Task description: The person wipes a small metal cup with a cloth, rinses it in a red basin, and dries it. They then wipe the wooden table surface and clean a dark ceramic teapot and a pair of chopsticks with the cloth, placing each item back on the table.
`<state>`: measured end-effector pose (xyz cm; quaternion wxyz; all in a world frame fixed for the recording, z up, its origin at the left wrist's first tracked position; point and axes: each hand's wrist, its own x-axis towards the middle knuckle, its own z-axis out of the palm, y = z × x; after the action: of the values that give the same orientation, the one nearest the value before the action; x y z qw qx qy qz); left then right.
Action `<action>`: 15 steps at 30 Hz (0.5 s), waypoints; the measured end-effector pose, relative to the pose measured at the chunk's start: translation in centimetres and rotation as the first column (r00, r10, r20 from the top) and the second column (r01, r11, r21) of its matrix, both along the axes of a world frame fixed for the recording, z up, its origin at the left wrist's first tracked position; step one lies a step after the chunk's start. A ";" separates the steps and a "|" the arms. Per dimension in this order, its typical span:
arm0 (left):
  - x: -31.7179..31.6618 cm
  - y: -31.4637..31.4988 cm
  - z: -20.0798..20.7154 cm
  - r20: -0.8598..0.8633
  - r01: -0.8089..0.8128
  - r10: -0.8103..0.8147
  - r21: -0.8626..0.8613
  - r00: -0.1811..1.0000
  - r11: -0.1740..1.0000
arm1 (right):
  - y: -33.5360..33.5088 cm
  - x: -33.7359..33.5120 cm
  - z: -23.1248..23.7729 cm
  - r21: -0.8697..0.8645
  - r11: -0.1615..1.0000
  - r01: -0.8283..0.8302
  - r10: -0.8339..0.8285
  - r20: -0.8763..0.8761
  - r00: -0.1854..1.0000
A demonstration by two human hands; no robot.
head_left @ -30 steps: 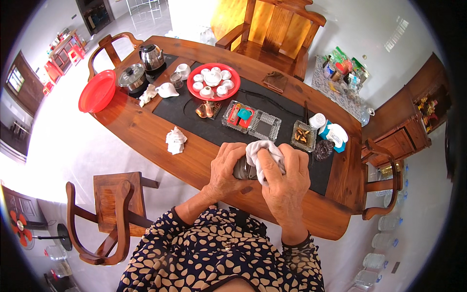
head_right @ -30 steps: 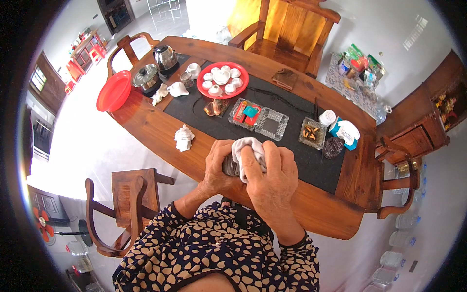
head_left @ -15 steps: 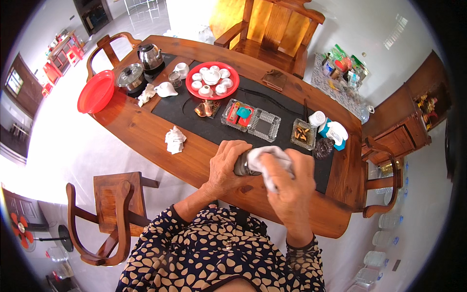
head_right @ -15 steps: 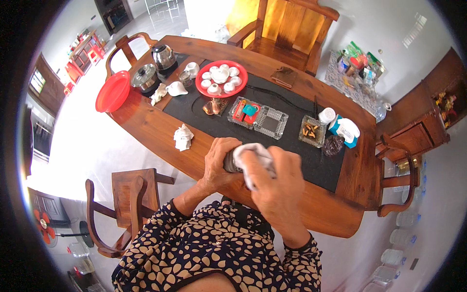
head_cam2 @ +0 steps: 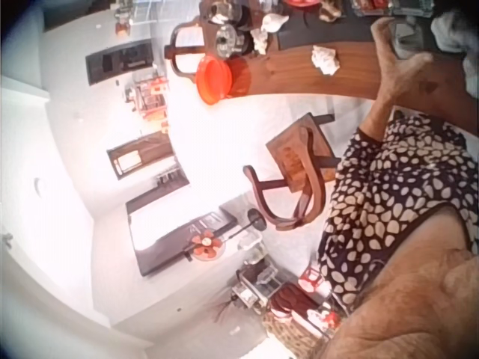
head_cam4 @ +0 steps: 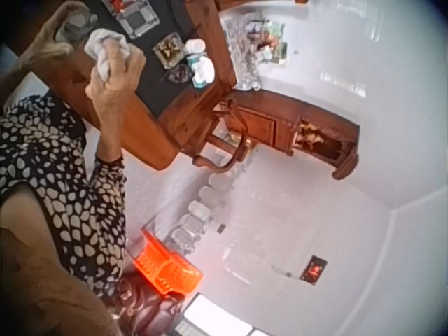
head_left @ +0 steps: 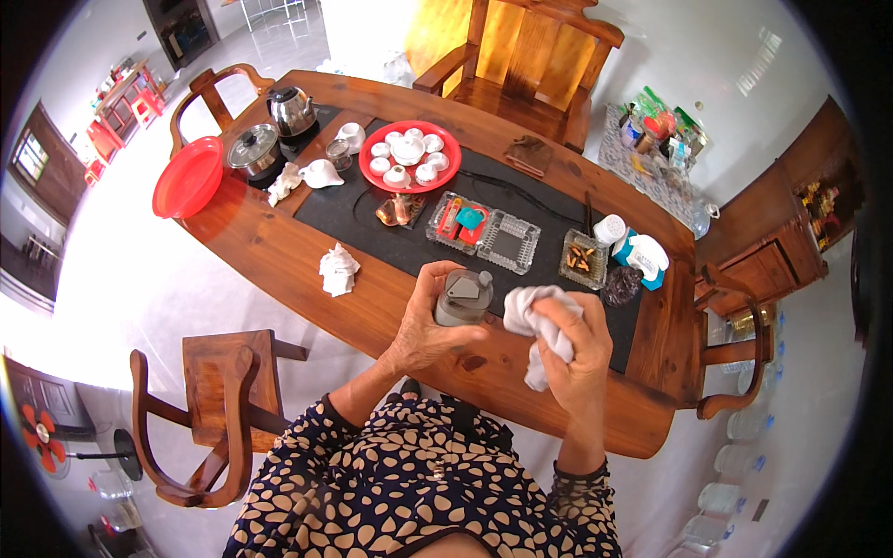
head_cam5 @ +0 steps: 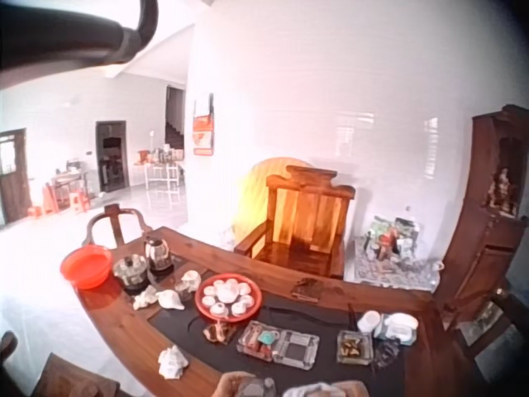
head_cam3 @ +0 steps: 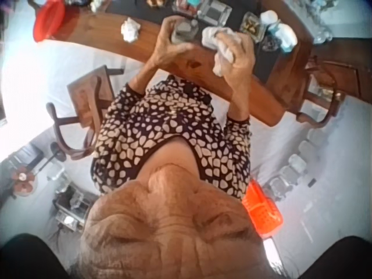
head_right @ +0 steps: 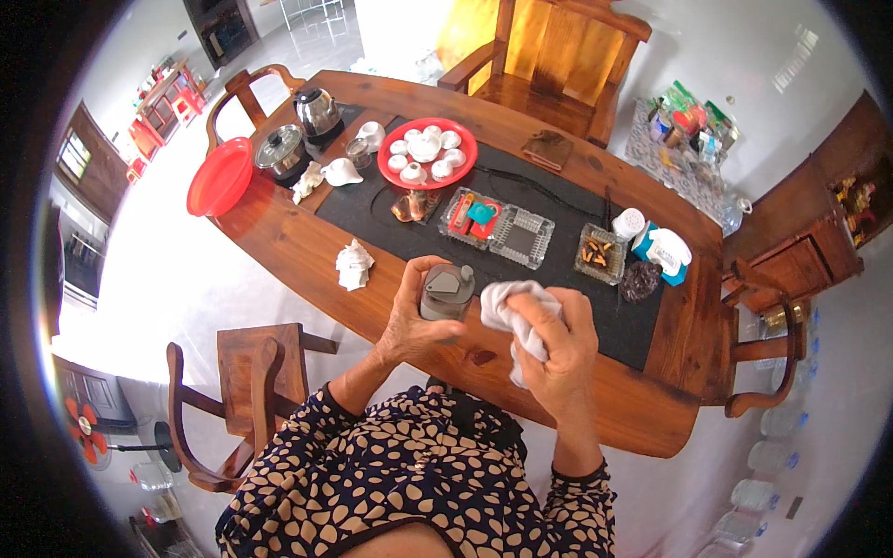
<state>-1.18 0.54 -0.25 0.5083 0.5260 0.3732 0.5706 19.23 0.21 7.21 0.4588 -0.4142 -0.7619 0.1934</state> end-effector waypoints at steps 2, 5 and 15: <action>0.5 -0.1 -0.3 0.123 0.017 -0.013 -0.036 0.992 0.999 | -0.1 -1.3 -0.5 0.042 0.999 -0.006 0.008 -0.055 0.998; 1.3 -0.1 -0.3 0.222 0.007 0.000 -0.030 0.975 1.000 | -0.8 -3.9 -1.8 0.088 0.996 -0.028 0.036 -0.089 0.995; 1.7 -0.8 -0.9 0.377 0.072 -0.039 -0.074 0.925 0.995 | 1.3 -4.0 -3.8 -0.341 0.920 -0.192 -0.020 -0.532 0.847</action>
<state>0.52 -0.25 -1.19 0.6086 0.3952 0.2786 0.6292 15.23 1.49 3.43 0.5504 -0.3914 -0.5730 0.4643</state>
